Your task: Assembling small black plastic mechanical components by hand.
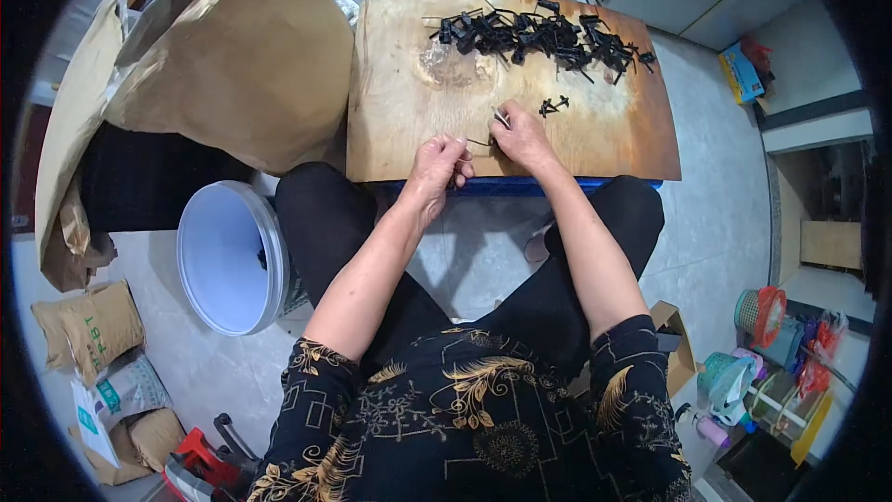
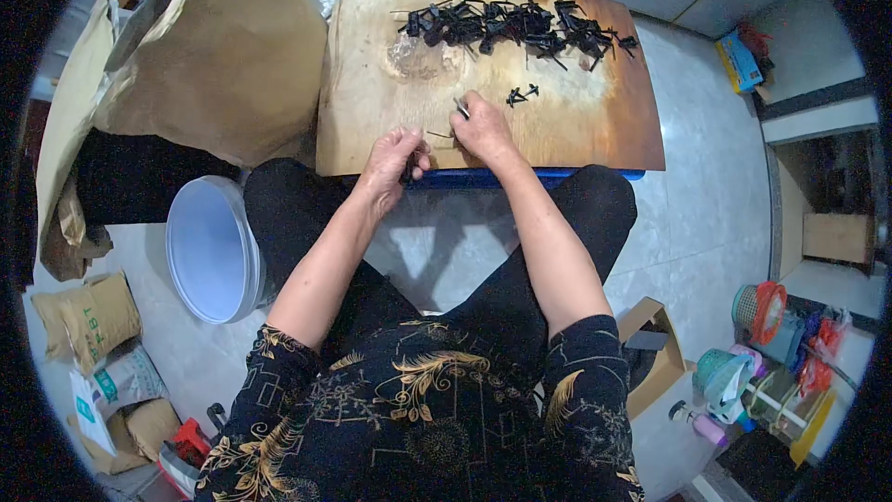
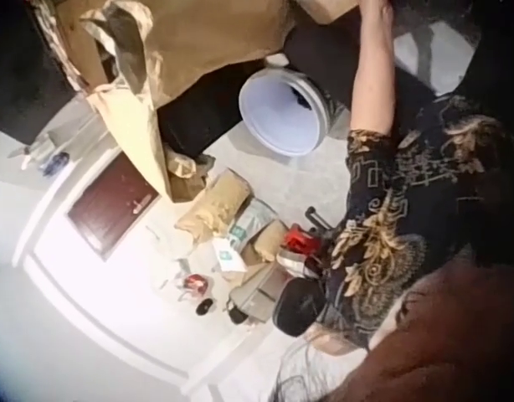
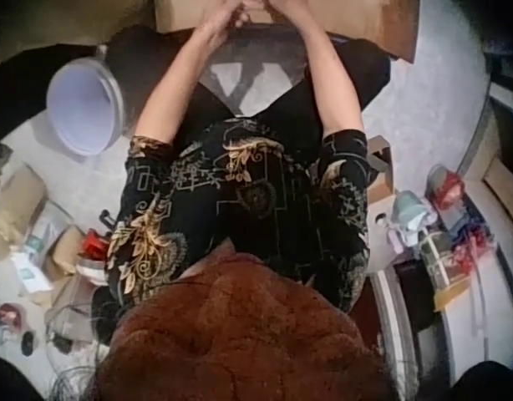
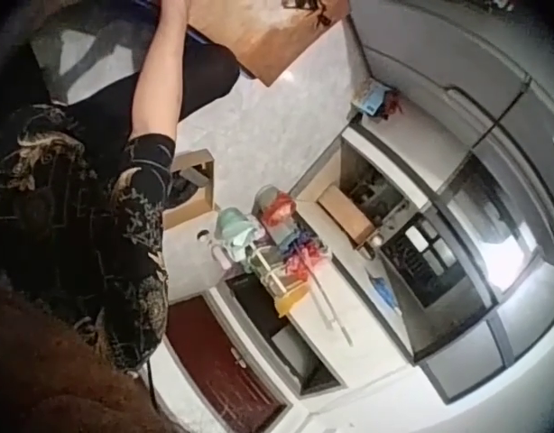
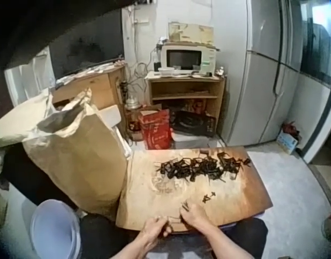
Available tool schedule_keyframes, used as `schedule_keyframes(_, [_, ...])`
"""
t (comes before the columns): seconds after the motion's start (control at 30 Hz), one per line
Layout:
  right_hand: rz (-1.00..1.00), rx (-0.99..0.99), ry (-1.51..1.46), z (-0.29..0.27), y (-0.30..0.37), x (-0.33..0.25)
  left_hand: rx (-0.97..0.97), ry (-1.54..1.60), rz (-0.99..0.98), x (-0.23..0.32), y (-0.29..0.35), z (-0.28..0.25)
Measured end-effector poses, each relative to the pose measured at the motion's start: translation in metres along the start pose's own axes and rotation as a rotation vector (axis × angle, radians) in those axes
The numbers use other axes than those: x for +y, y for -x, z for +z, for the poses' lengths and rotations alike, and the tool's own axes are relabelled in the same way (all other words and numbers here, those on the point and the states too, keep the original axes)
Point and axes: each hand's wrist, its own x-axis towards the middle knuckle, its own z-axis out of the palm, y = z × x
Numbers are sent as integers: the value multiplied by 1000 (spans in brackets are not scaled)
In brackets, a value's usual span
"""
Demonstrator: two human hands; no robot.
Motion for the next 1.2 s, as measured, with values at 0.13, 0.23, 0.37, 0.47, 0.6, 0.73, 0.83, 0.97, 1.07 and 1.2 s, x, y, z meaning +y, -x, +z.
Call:
schedule_keyframes(0.13, [65, -81, -370, -13, 15, -16, -32, -144, 125, 6, 10, 7])
schedule_keyframes(0.23, [66, -145, -506, -25, 29, -28, -106, -164, 158, 11, 15, 10])
schedule_keyframes(0.37, [58, -215, -652, -30, 42, -34, -139, -203, 162, 8, 17, 15])
schedule_keyframes(0.47, [-36, -148, -704, -22, 44, -25, -160, -207, 139, 6, 17, 22])
schedule_keyframes(0.6, [-6, -184, -742, -28, 49, -32, -177, -141, 156, 5, 17, 19])
schedule_keyframes(0.73, [17, -187, -720, -30, 49, -30, -186, -126, 201, 4, 15, 20])
schedule_keyframes(0.83, [20, -119, -695, -30, 49, -29, -164, -171, 221, 6, 17, 23])
schedule_keyframes(0.97, [181, -245, -817, -35, 54, -39, -102, -257, 268, 8, 18, 23])
schedule_keyframes(1.07, [280, -343, -841, -37, 56, -45, -101, -241, 302, 5, 15, 22])
schedule_keyframes(1.2, [296, -379, -891, -33, 54, -46, -103, -265, 332, 3, 11, 23])
